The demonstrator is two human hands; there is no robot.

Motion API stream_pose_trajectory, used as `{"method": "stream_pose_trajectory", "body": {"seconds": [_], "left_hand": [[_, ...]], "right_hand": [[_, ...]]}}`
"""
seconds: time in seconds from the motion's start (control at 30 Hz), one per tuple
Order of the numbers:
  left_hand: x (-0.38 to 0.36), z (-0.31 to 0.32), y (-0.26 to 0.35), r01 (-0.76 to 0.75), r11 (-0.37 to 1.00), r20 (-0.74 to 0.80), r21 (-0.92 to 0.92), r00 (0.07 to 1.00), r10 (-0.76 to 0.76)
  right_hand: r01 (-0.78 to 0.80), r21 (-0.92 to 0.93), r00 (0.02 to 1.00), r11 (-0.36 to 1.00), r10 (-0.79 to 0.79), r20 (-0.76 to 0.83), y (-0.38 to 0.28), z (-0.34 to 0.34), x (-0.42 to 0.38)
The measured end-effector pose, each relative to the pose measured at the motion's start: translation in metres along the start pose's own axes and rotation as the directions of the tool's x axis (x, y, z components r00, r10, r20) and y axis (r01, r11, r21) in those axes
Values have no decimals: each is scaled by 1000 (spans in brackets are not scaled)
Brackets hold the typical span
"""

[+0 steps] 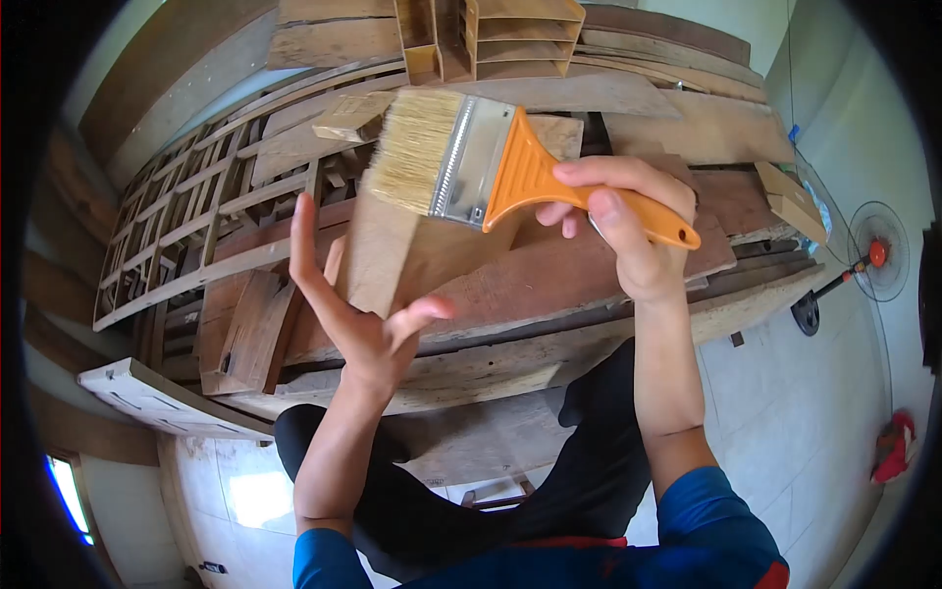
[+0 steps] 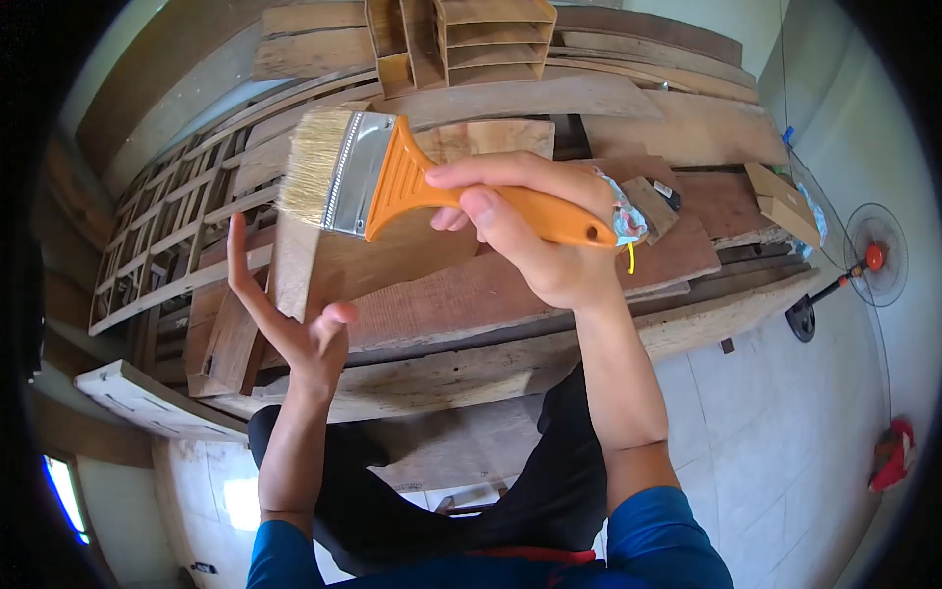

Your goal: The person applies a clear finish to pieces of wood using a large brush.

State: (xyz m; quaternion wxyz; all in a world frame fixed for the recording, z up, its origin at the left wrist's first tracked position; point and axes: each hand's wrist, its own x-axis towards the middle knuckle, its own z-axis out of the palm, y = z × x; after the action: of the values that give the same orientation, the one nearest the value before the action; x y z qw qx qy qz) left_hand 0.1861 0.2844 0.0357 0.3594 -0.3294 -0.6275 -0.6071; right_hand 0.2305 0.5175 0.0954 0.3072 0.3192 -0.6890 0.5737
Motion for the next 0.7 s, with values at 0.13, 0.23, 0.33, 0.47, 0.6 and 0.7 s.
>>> {"method": "stream_pose_trajectory", "body": {"seconds": [0.13, 0.23, 0.33, 0.47, 0.6, 0.7], "left_hand": [[2, -7, -6, 48, 992, -31, 116, 999, -45], [7, -12, -13, 12, 978, -84, 210, 996, 6], [12, -20, -18, -20, 957, -54, 290, 998, 37], [13, -18, -19, 75, 973, -100, 218, 994, -54], [17, -19, -12, 142, 965, -88, 219, 988, -125], [19, -22, -15, 84, 969, -88, 231, 994, -66]], "right_hand": [[-91, 72, 994, 993, 86, 66, 15, -5, -2], [-189, 23, 964, 982, 181, 197, 37, -15, -5], [-128, 40, 992, 991, 127, 10, 47, 2, -5], [-105, 141, 942, 984, 53, 330, 32, 8, -4], [-80, 54, 996, 995, 78, 37, 32, 25, -5], [-77, 68, 975, 995, 60, 216, 26, 24, 0]]}}
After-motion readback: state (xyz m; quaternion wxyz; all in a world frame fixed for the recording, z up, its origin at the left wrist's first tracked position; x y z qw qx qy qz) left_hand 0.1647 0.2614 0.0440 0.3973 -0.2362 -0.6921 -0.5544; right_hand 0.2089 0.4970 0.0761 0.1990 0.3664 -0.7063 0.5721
